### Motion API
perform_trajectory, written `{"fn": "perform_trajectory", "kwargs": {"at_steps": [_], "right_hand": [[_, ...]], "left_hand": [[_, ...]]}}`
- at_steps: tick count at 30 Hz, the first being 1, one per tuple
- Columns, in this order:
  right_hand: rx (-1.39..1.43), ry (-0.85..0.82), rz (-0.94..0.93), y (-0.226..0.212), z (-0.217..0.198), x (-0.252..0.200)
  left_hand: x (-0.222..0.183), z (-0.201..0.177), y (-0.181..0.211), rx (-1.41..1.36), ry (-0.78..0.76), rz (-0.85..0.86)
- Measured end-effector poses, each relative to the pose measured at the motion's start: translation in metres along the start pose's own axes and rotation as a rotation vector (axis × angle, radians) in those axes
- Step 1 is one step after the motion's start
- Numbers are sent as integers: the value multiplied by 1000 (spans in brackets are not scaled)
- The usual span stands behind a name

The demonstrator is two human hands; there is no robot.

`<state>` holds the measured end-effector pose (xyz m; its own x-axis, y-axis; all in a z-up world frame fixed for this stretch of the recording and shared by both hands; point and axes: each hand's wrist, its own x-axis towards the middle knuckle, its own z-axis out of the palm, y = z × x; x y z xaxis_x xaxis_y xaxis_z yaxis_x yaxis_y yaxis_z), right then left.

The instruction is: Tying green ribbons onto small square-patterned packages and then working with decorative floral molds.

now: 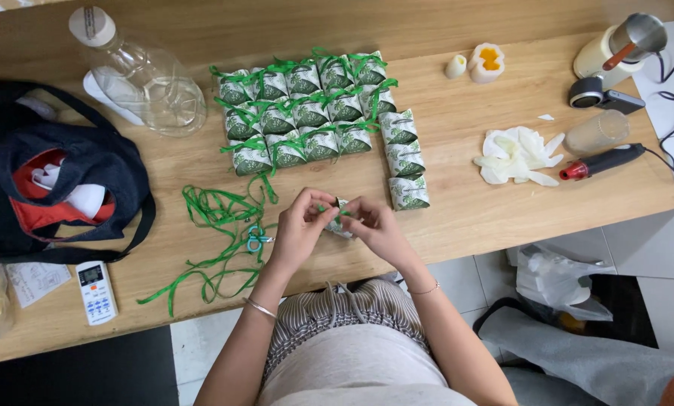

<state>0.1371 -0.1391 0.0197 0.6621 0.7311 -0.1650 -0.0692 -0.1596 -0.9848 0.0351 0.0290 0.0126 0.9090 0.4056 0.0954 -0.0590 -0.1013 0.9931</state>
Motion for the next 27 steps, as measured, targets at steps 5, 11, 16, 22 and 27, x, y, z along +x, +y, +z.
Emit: {"fn": "perform_trajectory", "kwargs": {"at_steps": [5, 11, 16, 22, 27], "right_hand": [[-234, 253, -65, -18, 10, -12], [-94, 195, 55, -15, 16, -15], [-99, 216, 57, 3, -5, -17], [-321, 402, 72, 33, -53, -39], [-886, 518, 286, 30, -67, -59]], "left_hand": [[3, 2, -21, -292, 41, -338], [6, 6, -24, -498, -23, -428], [10, -1, -19, -450, -7, -408], [14, -41, -46, -129, 214, -273], [19, -71, -75, 165, 360, -195]]}}
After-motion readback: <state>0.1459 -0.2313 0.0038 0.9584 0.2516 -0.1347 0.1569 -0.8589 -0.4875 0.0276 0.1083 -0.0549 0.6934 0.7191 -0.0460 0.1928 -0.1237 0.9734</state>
